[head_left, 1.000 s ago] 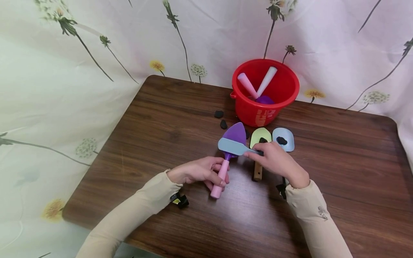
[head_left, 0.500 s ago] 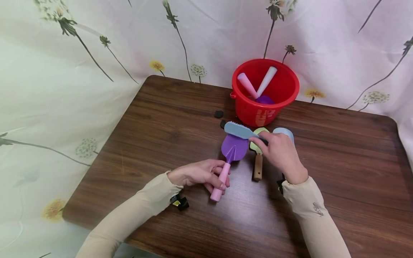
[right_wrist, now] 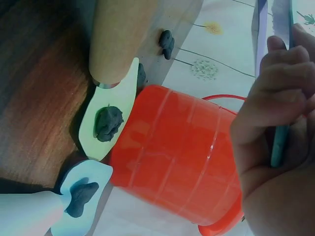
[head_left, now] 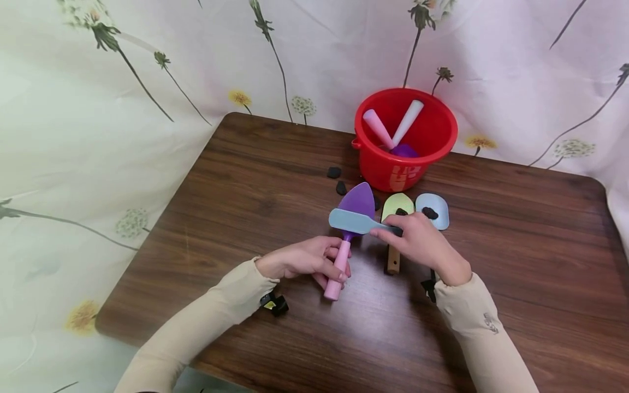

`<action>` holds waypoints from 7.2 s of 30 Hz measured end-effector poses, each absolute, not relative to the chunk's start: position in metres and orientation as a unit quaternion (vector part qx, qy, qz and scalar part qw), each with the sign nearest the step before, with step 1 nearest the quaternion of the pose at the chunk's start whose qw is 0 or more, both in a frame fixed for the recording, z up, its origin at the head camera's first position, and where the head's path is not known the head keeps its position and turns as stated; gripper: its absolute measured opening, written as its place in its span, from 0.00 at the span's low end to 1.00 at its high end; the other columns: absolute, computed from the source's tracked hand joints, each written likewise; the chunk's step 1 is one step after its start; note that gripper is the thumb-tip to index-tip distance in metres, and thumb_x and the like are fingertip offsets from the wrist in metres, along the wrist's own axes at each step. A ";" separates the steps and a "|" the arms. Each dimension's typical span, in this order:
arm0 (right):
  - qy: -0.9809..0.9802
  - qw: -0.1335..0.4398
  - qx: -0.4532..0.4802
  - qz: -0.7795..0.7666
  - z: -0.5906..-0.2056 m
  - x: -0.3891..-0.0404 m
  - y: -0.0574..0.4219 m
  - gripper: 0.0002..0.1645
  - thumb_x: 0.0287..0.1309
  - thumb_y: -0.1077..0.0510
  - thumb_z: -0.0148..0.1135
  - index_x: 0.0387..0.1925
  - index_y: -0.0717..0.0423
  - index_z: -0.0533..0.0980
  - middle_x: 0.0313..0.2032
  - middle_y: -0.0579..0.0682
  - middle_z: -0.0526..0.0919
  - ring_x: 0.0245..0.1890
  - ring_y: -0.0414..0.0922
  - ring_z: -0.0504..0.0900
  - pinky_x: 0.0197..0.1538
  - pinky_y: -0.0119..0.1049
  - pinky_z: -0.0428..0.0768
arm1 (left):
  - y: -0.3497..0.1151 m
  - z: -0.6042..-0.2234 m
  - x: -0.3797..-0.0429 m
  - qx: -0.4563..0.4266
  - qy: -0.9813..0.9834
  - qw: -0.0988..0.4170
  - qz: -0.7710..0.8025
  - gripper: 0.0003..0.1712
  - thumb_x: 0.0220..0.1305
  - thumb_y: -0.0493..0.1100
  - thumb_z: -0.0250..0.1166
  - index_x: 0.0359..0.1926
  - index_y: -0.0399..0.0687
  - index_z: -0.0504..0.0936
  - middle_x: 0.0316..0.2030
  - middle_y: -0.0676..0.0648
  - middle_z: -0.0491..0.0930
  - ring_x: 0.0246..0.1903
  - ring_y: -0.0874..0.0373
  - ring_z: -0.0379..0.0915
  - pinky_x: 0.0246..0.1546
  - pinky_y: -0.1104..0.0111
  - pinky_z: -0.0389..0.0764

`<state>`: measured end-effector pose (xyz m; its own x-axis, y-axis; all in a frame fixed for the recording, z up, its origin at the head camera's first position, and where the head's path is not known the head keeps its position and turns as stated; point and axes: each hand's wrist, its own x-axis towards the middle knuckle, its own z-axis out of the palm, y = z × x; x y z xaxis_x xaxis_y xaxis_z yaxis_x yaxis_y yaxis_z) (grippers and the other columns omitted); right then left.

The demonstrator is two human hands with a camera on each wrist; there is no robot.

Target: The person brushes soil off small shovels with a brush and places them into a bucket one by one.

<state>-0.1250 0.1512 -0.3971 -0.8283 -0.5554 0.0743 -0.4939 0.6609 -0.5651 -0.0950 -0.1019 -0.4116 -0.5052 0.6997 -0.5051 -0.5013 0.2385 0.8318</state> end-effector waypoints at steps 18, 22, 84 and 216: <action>0.935 -0.159 -0.239 -0.208 -0.399 -0.128 0.155 0.17 0.54 0.45 0.69 0.23 0.53 0.78 0.10 0.45 0.66 0.13 0.42 0.64 0.19 0.32 0.62 | -0.104 -0.414 -0.094 0.086 0.607 0.502 0.610 0.28 0.56 0.27 0.64 0.54 0.28 0.60 0.34 0.47 0.80 0.33 0.52 0.83 0.34 0.58 0.86; 0.925 -0.226 -0.216 -0.214 -0.402 -0.129 0.154 0.17 0.54 0.47 0.69 0.27 0.57 0.79 0.10 0.49 0.68 0.13 0.45 0.64 0.18 0.35 0.64 | -0.105 -0.414 -0.093 0.090 0.600 0.505 0.614 0.28 0.57 0.28 0.63 0.55 0.28 0.60 0.35 0.46 0.80 0.34 0.52 0.83 0.35 0.57 0.86; 0.903 0.116 -0.262 -0.321 -0.395 -0.123 0.151 0.12 0.59 0.46 0.65 0.26 0.47 0.79 0.13 0.39 0.65 0.15 0.37 0.65 0.22 0.29 0.66 | -0.103 -0.413 -0.097 0.091 0.621 0.488 0.607 0.30 0.58 0.30 0.63 0.59 0.30 0.60 0.42 0.34 0.79 0.33 0.54 0.83 0.33 0.61 0.85; 0.934 -0.056 -0.213 -0.282 -0.398 -0.125 0.154 0.13 0.55 0.48 0.69 0.25 0.52 0.79 0.12 0.43 0.68 0.16 0.40 0.65 0.22 0.31 0.63 | -0.105 -0.409 -0.090 0.117 0.636 0.472 0.599 0.27 0.57 0.28 0.64 0.55 0.27 0.61 0.46 0.25 0.77 0.31 0.56 0.82 0.32 0.62 0.85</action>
<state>-0.1253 0.1537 -0.3982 -0.9030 -0.3663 0.2244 -0.4293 0.7506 -0.5023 -0.0905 -0.1046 -0.4088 -0.5263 0.7149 -0.4605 -0.4174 0.2546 0.8723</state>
